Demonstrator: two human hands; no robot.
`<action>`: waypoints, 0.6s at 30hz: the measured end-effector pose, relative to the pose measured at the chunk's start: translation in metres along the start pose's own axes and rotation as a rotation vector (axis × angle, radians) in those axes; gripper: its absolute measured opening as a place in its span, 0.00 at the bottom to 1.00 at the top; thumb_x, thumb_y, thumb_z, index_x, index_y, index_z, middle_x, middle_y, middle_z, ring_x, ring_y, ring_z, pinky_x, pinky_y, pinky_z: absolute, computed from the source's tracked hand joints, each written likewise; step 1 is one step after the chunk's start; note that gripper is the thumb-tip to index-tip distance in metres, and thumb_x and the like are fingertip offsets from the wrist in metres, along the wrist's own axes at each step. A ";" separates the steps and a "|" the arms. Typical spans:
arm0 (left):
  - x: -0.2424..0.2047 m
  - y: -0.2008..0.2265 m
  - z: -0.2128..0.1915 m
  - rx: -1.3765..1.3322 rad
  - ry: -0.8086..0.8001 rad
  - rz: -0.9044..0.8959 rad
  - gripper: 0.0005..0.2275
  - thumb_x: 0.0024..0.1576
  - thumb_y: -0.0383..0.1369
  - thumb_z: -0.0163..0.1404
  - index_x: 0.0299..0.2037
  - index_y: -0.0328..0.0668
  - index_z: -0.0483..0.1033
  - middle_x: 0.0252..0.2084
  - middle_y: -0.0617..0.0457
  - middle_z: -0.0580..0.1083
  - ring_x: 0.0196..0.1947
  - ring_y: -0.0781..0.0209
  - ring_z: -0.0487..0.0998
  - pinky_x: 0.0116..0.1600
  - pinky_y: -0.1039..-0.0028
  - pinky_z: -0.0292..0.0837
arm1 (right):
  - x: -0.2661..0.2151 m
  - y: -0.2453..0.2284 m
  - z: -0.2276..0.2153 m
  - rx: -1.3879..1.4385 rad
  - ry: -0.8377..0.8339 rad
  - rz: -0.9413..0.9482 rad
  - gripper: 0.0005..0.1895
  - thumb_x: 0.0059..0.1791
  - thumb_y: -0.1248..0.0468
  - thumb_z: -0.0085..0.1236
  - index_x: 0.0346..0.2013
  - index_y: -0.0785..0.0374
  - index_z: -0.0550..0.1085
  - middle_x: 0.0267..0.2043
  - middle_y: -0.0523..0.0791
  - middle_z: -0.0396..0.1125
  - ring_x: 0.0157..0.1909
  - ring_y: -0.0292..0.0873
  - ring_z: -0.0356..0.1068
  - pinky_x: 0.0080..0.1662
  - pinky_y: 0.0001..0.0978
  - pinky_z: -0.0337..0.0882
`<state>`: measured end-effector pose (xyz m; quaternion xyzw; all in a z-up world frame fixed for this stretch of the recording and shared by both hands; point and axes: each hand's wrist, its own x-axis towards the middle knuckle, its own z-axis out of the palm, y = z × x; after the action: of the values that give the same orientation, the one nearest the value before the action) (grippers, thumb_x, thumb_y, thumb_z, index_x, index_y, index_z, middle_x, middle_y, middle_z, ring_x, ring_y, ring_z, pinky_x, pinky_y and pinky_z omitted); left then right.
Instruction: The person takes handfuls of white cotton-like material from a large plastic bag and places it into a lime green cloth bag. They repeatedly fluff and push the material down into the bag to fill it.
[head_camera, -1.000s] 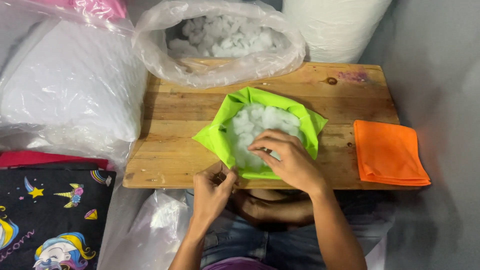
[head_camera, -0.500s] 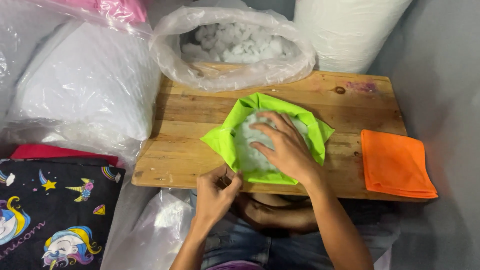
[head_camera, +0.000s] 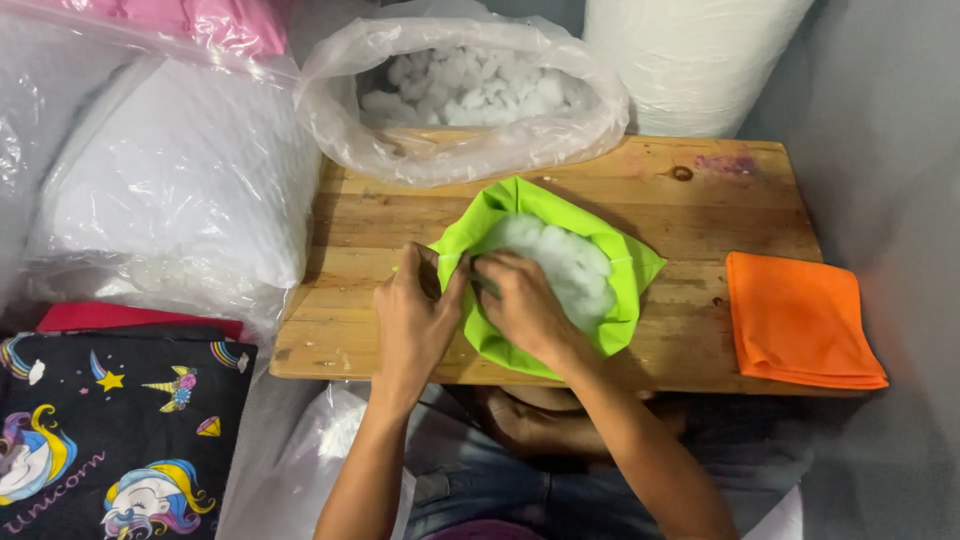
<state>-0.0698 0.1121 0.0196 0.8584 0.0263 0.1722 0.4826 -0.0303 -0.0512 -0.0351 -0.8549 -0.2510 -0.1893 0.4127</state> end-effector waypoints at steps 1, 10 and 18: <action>0.002 0.000 0.001 0.015 -0.009 0.010 0.15 0.55 0.41 0.60 0.31 0.40 0.68 0.18 0.43 0.71 0.23 0.39 0.78 0.31 0.57 0.71 | -0.005 0.012 0.011 -0.026 -0.177 -0.002 0.05 0.45 0.72 0.61 0.33 0.59 0.78 0.33 0.46 0.74 0.42 0.51 0.74 0.48 0.41 0.74; 0.004 -0.007 -0.010 0.056 0.035 -0.017 0.14 0.56 0.42 0.61 0.31 0.43 0.72 0.17 0.47 0.74 0.20 0.47 0.80 0.30 0.61 0.74 | 0.010 -0.035 -0.043 -0.036 -0.199 -0.070 0.05 0.48 0.67 0.62 0.38 0.62 0.78 0.47 0.48 0.70 0.54 0.55 0.70 0.58 0.49 0.68; -0.001 -0.001 -0.005 -0.114 -0.051 -0.039 0.13 0.53 0.37 0.62 0.26 0.42 0.70 0.15 0.50 0.72 0.16 0.56 0.76 0.26 0.71 0.72 | 0.014 -0.040 -0.003 -0.350 -0.605 -0.007 0.30 0.44 0.71 0.51 0.62 0.72 0.68 0.68 0.56 0.61 0.75 0.59 0.48 0.70 0.71 0.23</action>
<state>-0.0717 0.1165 0.0212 0.8328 0.0209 0.1419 0.5347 -0.0428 -0.0288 -0.0019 -0.9293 -0.3285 0.0309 0.1660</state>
